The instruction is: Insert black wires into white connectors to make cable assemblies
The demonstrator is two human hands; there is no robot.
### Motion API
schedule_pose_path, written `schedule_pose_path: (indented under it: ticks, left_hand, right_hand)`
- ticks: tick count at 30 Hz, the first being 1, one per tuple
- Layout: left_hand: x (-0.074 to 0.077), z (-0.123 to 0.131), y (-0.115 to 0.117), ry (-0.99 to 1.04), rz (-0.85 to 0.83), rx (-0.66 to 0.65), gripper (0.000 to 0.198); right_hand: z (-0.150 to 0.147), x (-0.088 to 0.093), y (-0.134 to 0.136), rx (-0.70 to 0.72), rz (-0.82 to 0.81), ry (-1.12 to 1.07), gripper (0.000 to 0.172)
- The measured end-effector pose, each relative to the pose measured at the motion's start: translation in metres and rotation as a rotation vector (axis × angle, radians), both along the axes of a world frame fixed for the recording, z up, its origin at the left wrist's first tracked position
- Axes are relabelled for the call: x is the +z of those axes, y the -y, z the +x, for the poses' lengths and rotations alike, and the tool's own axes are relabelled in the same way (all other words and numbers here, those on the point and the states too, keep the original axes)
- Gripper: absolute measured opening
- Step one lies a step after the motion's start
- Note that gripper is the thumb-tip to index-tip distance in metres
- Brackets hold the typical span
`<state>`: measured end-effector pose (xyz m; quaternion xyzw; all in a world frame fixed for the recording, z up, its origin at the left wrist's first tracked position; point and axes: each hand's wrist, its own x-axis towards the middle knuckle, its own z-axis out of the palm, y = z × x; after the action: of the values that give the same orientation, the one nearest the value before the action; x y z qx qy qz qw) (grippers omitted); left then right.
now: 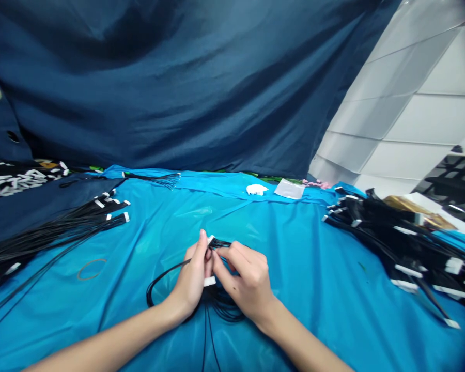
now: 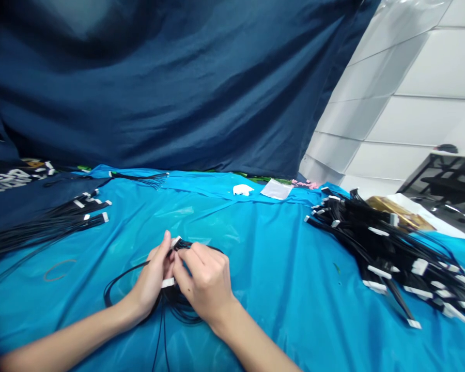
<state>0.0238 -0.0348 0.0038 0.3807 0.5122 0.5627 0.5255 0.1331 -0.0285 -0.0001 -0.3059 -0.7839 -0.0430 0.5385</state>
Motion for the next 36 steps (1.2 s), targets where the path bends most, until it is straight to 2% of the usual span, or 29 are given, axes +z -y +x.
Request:
schedule_pose_path:
  ticks: [7, 18, 28, 36]
  left_hand:
    - [0.0069, 0.0027, 0.0027, 0.027, -0.029, 0.006, 0.047]
    - [-0.001, 0.0012, -0.0006, 0.038, -0.019, -0.005, 0.046]
    - [0.0028, 0.0029, 0.0007, 0.116, -0.052, -0.001, 0.043]
    - [-0.0004, 0.0019, -0.0004, 0.109, -0.053, -0.011, 0.04]
  right_hand:
    - [0.0, -0.0008, -0.0002, 0.011, -0.013, 0.026, 0.016]
    - [-0.0003, -0.0019, -0.0017, 0.008, -0.015, 0.051, 0.016]
    - [0.0004, -0.0013, -0.0012, 0.008, -0.014, 0.063, 0.017]
    - [0.0009, -0.0018, -0.001, 0.016, -0.027, 0.077, 0.019]
